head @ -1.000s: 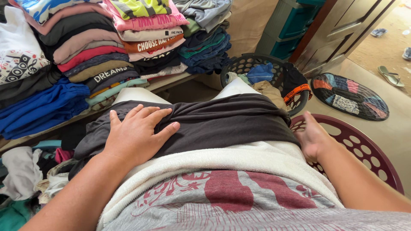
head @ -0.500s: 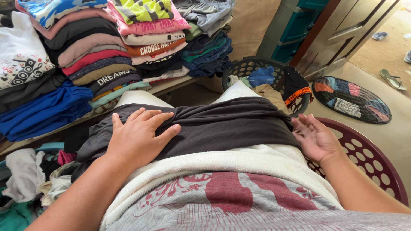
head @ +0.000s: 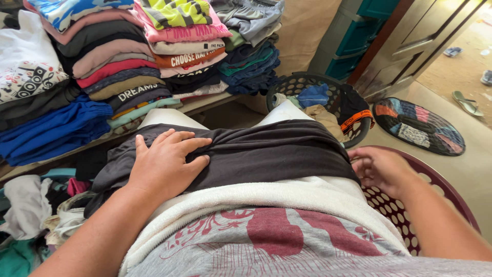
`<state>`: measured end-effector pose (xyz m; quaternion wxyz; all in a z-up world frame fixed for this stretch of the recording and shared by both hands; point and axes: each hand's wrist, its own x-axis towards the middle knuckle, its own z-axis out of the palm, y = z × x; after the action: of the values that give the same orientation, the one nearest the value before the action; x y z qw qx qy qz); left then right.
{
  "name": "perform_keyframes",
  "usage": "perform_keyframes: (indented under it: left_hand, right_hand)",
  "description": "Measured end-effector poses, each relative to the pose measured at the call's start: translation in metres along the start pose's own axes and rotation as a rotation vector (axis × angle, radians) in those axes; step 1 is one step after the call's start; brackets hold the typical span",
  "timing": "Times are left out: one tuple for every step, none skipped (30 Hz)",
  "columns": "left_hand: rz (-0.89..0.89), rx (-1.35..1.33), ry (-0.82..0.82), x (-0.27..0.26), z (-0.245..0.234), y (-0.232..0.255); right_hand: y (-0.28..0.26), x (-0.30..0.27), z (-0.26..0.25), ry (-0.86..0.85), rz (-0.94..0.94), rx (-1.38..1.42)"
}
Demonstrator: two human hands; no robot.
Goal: The person folds several pieces of clothing one by one on their lap, including a dark gray t-shirt, a beige t-shirt, a blue t-shirt, and a red patterned t-shirt. Each item is smoothed, folded into a compact rectangle, and placed on a growing stack.
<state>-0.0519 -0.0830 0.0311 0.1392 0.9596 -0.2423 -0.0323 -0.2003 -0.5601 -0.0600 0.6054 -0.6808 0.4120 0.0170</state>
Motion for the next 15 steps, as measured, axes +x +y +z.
perform_keyframes:
  left_hand:
    - [0.002,-0.001,0.0,0.0,0.0,0.0]
    - [0.003,-0.002,0.0,0.001,0.0,0.0]
    - [0.0,-0.002,0.002,0.0,0.0,0.0]
    - [0.002,-0.002,-0.003,0.0,0.0,0.0]
    - [0.001,0.0,-0.007,0.0,-0.001,-0.002]
    - [0.0,0.001,-0.012,-0.001,-0.002,-0.003]
    - [0.003,-0.006,0.0,-0.003,-0.002,-0.004]
    - [0.005,-0.013,0.011,-0.003,-0.001,-0.004]
    - [0.012,-0.021,0.022,-0.003,-0.001,-0.004]
    - [0.007,-0.016,0.013,-0.003,-0.001,-0.004]
    - [0.003,-0.01,0.005,-0.002,-0.001,-0.003]
    - [0.0,-0.003,-0.002,-0.001,-0.001,-0.003]
    - [0.001,-0.006,-0.002,-0.001,0.0,-0.002]
    - [0.002,-0.009,-0.001,-0.001,0.0,-0.002]
    - [0.0,-0.01,0.001,-0.001,0.0,-0.003]
  right_hand:
    - [0.001,-0.001,0.007,0.017,0.119,0.103]
    - [0.004,-0.004,0.013,0.033,0.17,0.02]
    - [0.006,-0.007,0.02,0.046,0.219,-0.065]
    - [0.006,-0.011,0.025,0.061,0.267,-0.149]
    - [0.005,-0.014,0.028,-0.015,0.307,0.016]
    - [0.002,-0.016,0.03,-0.093,0.345,0.182]
    - [0.002,-0.021,0.031,-0.168,0.384,0.35]
    - [0.001,-0.023,0.032,-0.18,0.402,0.335]
    - [0.001,-0.026,0.031,-0.187,0.419,0.323]
    - [0.001,-0.028,0.03,-0.194,0.437,0.311]
    - [0.001,-0.029,0.03,-0.226,0.436,0.343]
    - [0.003,-0.03,0.03,-0.258,0.435,0.375]
    - [0.005,-0.031,0.03,-0.291,0.434,0.406]
    - [0.007,-0.031,0.03,-0.285,0.421,0.406]
    - [0.009,-0.03,0.031,-0.284,0.406,0.405]
